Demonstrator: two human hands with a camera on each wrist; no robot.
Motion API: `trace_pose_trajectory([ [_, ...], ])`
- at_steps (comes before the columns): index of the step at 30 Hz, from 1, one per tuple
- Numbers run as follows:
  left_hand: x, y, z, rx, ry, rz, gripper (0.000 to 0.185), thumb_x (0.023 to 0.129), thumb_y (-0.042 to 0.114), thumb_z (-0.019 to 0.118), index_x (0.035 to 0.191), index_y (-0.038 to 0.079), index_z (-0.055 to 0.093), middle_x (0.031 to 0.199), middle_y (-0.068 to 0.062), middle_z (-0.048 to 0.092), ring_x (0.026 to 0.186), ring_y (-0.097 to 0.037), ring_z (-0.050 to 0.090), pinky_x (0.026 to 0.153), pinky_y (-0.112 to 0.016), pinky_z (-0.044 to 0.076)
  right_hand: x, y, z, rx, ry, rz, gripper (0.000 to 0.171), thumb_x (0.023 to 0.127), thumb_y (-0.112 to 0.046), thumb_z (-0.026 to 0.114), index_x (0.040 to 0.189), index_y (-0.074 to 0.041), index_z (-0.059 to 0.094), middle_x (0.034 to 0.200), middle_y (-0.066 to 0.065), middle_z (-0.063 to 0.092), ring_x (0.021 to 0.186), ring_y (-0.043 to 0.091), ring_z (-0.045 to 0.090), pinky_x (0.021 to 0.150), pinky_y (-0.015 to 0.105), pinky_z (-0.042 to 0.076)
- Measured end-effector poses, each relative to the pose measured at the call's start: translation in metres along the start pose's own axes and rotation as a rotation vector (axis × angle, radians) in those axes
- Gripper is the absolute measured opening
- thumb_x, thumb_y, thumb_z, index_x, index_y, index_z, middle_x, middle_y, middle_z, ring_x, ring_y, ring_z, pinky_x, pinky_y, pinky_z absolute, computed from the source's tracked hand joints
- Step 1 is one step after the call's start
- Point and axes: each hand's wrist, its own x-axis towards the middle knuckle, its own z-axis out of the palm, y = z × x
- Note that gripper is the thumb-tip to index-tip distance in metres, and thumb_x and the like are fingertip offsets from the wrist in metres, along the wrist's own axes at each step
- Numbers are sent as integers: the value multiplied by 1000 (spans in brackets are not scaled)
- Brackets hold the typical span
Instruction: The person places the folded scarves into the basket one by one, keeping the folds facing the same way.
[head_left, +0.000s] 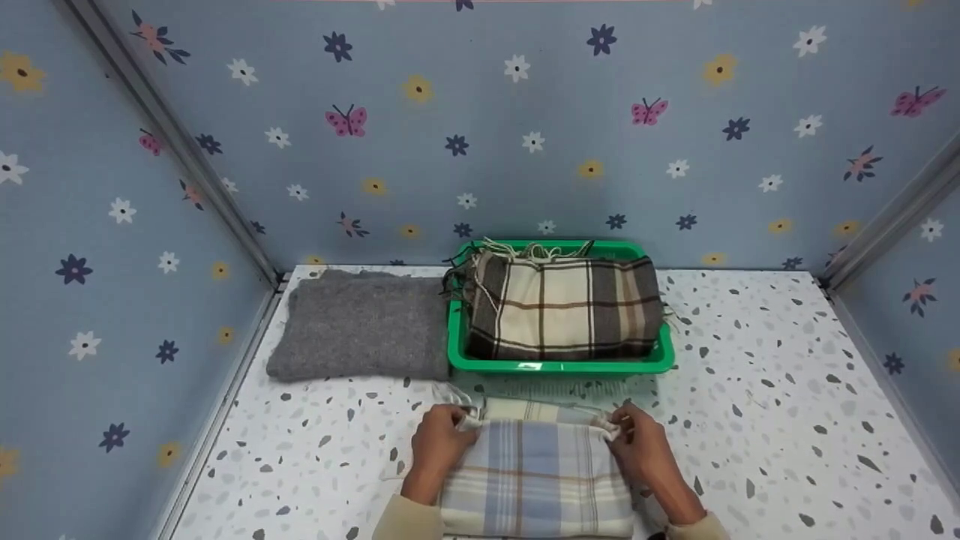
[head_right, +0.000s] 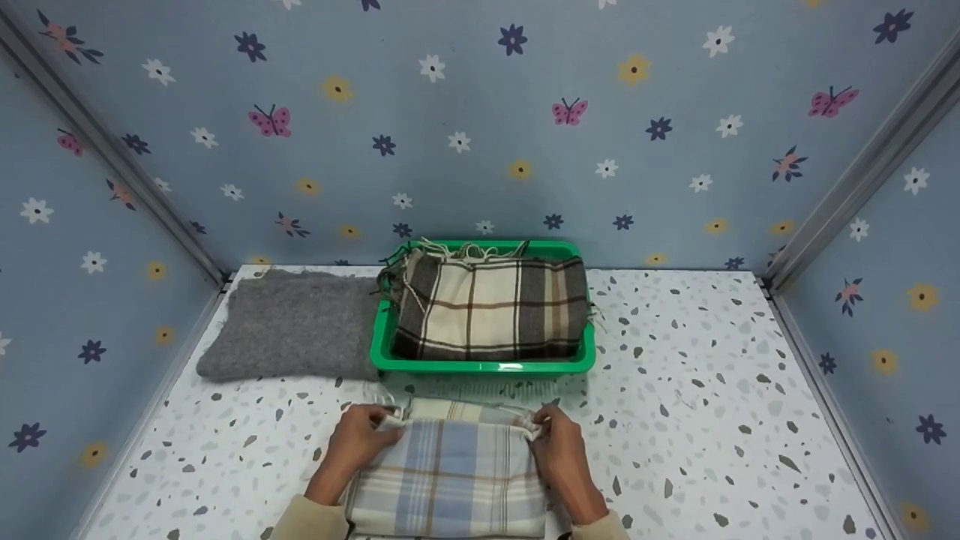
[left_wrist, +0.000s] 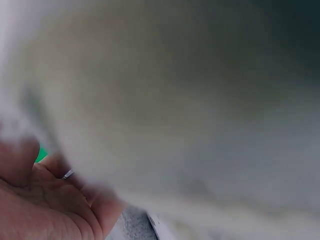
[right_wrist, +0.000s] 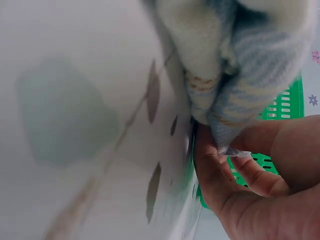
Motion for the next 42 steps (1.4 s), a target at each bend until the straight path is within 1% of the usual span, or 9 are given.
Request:
trace_pose_trajectory([
  [7,0,7,6,12,13,11,17,79,7,86,94,4,78,89,-6,74,77,-20,66,67,-44,51,1,5,-6,-1,22,9,26,82,18,65,101,0,65,91,11,68,77,19,62,68,33,50],
  [11,0,9,10,11,17,18,18,79,8,87,95,3,78,90,-6,74,79,-23,67,69,-46,52,2,7,-9,-4,26,1,27,81,18,66,100,-1,65,90,11,68,77,19,63,68,33,50],
  [16,1,11,14,18,17,18,19,81,9,87,97,4,79,91,-6,74,80,-24,68,70,-49,50,3,9,-13,-3,18,2,26,82,17,68,101,-1,65,89,10,68,75,19,62,66,33,49],
  [19,2,12,16,20,12,13,18,81,10,87,97,5,79,90,-5,74,79,-23,67,69,-47,49,3,10,-16,-10,12,8,26,83,17,70,101,-1,65,89,11,67,75,18,61,66,33,49],
  [25,2,15,21,3,-6,10,13,81,7,85,91,6,77,87,-4,71,72,-18,60,64,-41,48,4,13,-21,-2,2,25,24,84,18,66,101,0,65,89,11,65,74,18,59,67,34,48],
  [31,3,18,26,14,9,8,14,80,7,85,90,6,77,87,-3,70,74,-19,61,65,-42,49,5,16,-25,0,1,50,22,86,15,70,102,1,64,90,12,66,74,18,60,66,32,49],
  [35,4,20,29,-2,7,10,13,80,6,85,91,6,77,87,-3,69,74,-19,61,63,-42,47,6,19,-27,-8,17,41,24,85,15,70,102,1,64,90,12,67,74,18,62,65,31,49],
  [39,4,21,32,-19,-8,7,11,81,6,84,88,6,75,85,-2,66,71,-18,56,63,-40,44,4,22,-29,-9,27,21,24,85,16,68,103,0,65,91,12,68,74,19,62,65,32,49],
  [42,4,22,34,-29,-21,0,11,83,7,83,86,8,73,84,-2,64,69,-18,52,62,-38,42,4,22,-32,-14,20,27,24,85,16,68,104,0,65,92,13,67,74,19,61,66,32,48],
])
